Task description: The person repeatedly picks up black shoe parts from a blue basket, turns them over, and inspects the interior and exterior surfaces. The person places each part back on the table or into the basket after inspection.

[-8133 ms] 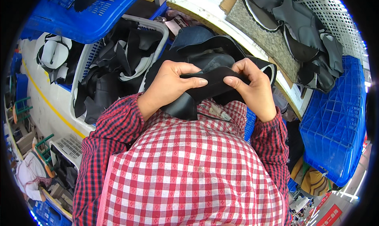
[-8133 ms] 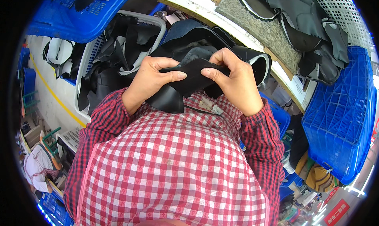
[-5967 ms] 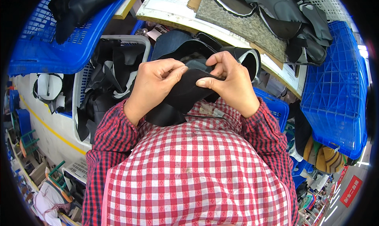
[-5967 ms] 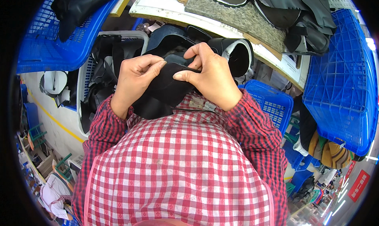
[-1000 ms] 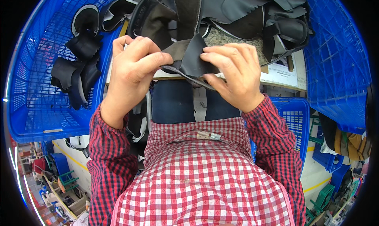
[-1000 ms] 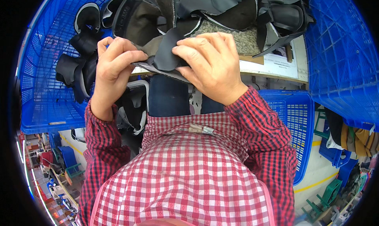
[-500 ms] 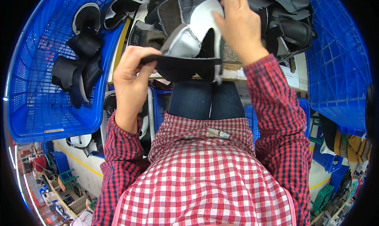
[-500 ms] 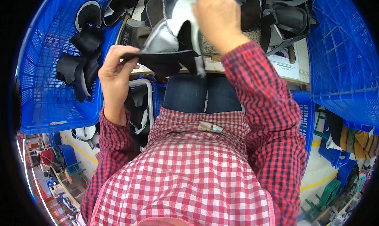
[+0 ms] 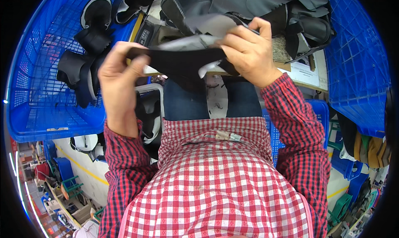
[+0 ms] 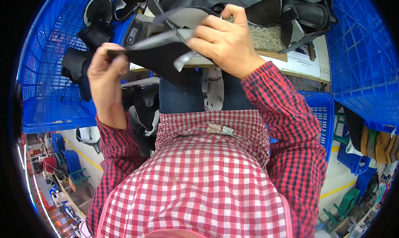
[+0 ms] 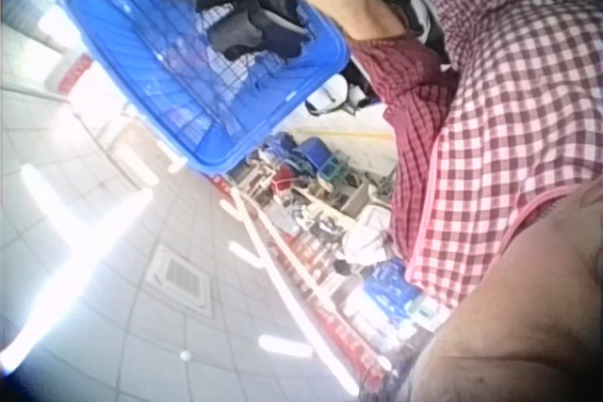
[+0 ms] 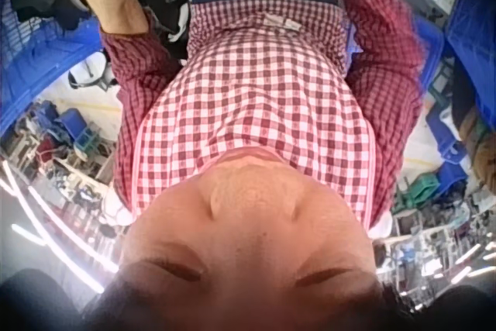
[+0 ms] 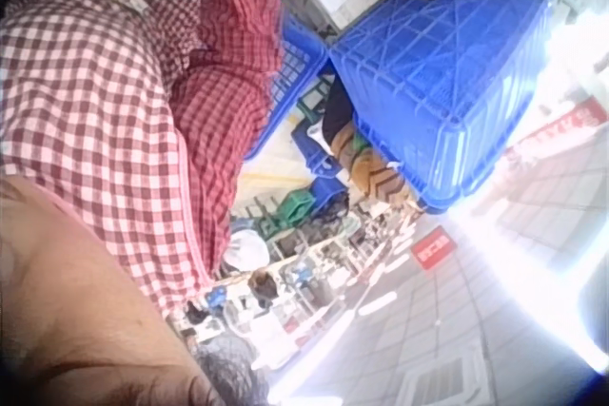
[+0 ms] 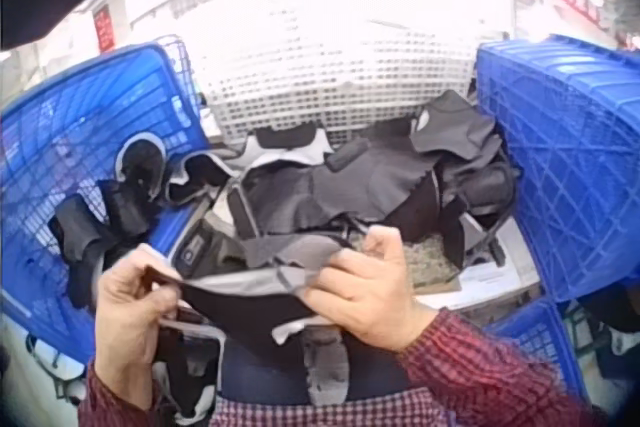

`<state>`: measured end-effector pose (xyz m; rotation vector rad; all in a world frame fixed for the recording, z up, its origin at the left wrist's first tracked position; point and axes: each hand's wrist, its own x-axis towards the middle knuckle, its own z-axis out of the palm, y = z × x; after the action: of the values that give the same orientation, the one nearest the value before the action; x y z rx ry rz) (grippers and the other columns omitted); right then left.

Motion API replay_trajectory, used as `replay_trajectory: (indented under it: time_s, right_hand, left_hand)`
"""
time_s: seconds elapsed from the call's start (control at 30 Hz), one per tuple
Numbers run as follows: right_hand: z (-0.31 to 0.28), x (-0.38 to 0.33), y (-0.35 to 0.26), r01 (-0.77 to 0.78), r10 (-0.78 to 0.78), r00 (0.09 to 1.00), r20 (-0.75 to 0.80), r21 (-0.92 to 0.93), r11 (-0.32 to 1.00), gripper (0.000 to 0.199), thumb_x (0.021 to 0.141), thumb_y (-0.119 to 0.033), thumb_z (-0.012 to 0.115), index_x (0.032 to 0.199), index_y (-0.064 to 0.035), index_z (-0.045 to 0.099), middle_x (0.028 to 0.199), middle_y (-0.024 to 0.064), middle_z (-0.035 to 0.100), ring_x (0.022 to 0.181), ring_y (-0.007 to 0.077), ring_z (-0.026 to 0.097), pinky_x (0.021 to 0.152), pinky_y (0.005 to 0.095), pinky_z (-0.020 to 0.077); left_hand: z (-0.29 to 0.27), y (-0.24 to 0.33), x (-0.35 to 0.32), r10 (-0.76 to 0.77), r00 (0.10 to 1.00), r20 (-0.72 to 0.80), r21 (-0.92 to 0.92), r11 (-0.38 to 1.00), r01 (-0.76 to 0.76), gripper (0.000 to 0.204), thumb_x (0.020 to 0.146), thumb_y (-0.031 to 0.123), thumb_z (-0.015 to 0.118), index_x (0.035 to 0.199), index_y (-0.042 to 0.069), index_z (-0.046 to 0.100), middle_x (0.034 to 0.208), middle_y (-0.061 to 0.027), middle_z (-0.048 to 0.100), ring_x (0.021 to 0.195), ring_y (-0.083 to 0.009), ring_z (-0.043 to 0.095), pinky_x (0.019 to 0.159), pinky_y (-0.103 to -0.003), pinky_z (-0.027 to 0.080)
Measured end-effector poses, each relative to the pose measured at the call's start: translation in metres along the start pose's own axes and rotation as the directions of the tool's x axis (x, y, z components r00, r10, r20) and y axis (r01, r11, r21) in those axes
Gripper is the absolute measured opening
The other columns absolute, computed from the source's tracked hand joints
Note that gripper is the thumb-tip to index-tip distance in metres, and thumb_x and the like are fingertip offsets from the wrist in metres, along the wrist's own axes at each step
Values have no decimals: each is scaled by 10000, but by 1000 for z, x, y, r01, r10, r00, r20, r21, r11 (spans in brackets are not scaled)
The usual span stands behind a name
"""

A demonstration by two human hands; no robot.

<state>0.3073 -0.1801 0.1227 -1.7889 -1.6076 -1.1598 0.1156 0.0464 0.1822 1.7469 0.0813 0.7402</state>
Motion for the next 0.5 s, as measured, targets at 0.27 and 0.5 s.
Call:
replay_trajectory:
  time_s: [0.27, 0.5]
  right_hand:
    - [-31, 18, -4, -405, 331, 832, 444, 81, 911, 213, 862, -89, 719, 1065, -111, 778, 985, 59, 749, 811, 260, 719, 726, 374, 557]
    - [-28, 32, -19, -404, 294, 907, 302, 426, 810, 555, 732, 53, 782, 1250, -129, 698, 1132, 74, 720, 859, 268, 723, 744, 330, 591]
  left_hand:
    - [16, -9, -2, 86, 990, 110, 130, 986, -100, 207, 856, -111, 732, 1029, 4, 728, 1028, -29, 635, 817, -87, 598, 674, -212, 472]
    - [44, 19, -3, 363, 905, 222, 272, 868, -414, 300, 714, -168, 710, 933, 36, 735, 970, -77, 623, 879, -181, 627, 704, -274, 503]
